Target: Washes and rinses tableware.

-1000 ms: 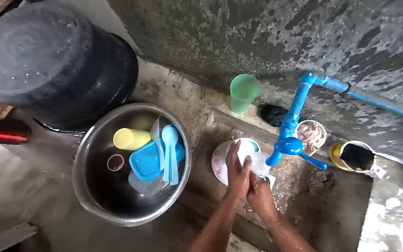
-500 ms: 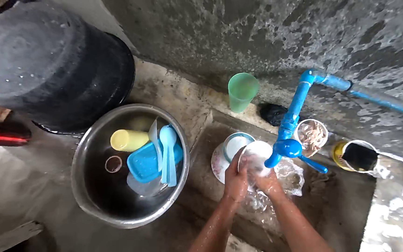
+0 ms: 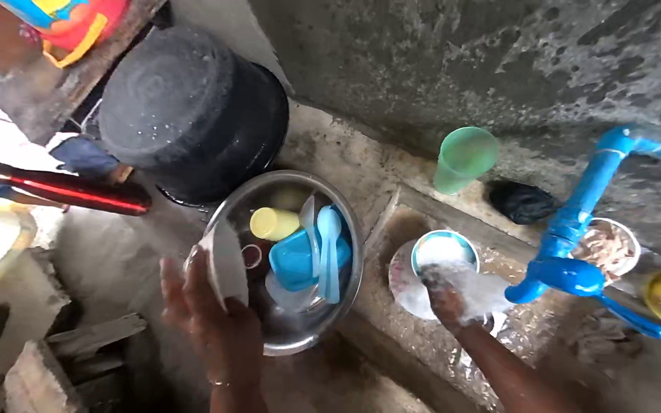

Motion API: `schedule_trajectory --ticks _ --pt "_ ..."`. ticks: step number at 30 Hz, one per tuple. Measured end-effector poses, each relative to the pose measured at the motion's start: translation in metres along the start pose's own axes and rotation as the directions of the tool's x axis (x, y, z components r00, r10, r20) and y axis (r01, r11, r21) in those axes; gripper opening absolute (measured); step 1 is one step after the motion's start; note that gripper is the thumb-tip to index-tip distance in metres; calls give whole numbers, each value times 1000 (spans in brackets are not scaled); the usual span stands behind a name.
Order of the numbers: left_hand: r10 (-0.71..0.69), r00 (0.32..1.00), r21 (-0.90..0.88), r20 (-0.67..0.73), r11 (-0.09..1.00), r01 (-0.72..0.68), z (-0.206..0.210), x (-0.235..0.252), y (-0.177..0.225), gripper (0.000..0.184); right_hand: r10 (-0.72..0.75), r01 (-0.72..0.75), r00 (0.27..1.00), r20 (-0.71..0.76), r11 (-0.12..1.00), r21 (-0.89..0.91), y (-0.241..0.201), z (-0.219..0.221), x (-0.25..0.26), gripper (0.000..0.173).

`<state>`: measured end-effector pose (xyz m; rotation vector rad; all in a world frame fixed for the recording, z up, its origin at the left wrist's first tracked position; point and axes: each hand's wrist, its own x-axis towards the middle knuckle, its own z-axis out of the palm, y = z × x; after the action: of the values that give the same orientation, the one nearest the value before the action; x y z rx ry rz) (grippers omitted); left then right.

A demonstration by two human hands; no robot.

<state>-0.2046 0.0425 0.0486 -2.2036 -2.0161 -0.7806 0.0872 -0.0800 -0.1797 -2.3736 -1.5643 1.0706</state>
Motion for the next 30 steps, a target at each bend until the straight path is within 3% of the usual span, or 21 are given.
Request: schedule_trajectory --ticks 3,7,8,10,12,13,16,18,20,22,24,25,27,29,30 --pt "-239 968 92 82 969 231 7 -14 -13 66 63 -64 996 67 998 7 -15 -28 -14 43" --pt "-356 923 122 144 932 341 33 -36 -10 74 162 -116 983 -91 917 381 -11 -57 -38 42" --pt "-371 915 94 159 928 360 40 -38 -6 75 232 -128 965 -122 823 553 -7 -60 -45 42" --pt "-376 908 33 186 926 377 51 -41 4 74 356 -62 926 -124 470 881 -3 -62 -52 36" --pt "-341 926 -44 161 935 351 61 -47 20 82 383 66 922 -60 -2 998 -10 -69 -58 24" --pt "-294 944 -82 149 948 308 64 -52 33 86 377 89 926 -20 -167 982 -15 -75 -61 22" --pt "7 982 -287 190 957 49 70 -88 86 75 376 72 924 73 -357 931 -25 -88 -70 29" --pt "184 915 -554 359 831 50 81 -120 126 75 367 65 927 83 -373 926 -28 -94 -76 35" --pt "236 805 -725 544 615 309 107 -144 155 82 346 87 937 48 -366 927 -28 -98 -87 36" --pt "108 667 -658 737 343 671 136 -140 174 64 360 119 933 -17 -265 957 -29 -101 -102 30" --pt "30 417 -415 908 189 890 167 -110 185 50 370 77 924 -102 81 994 -27 -103 -113 31" --pt "94 317 -330 944 199 923 184 -101 187 51 352 13 927 -131 317 948 -26 -102 -118 35" --pt "261 228 -303 938 302 904 197 -91 192 56 289 -74 933 -216 738 671 -26 -98 -112 31" --pt "282 213 -309 935 357 882 183 -90 205 57 159 -49 950 -268 925 377 -21 -90 -99 29" --pt "249 245 -326 937 369 871 178 -94 205 60 103 -31 969 -225 953 301 -15 -88 -93 31"
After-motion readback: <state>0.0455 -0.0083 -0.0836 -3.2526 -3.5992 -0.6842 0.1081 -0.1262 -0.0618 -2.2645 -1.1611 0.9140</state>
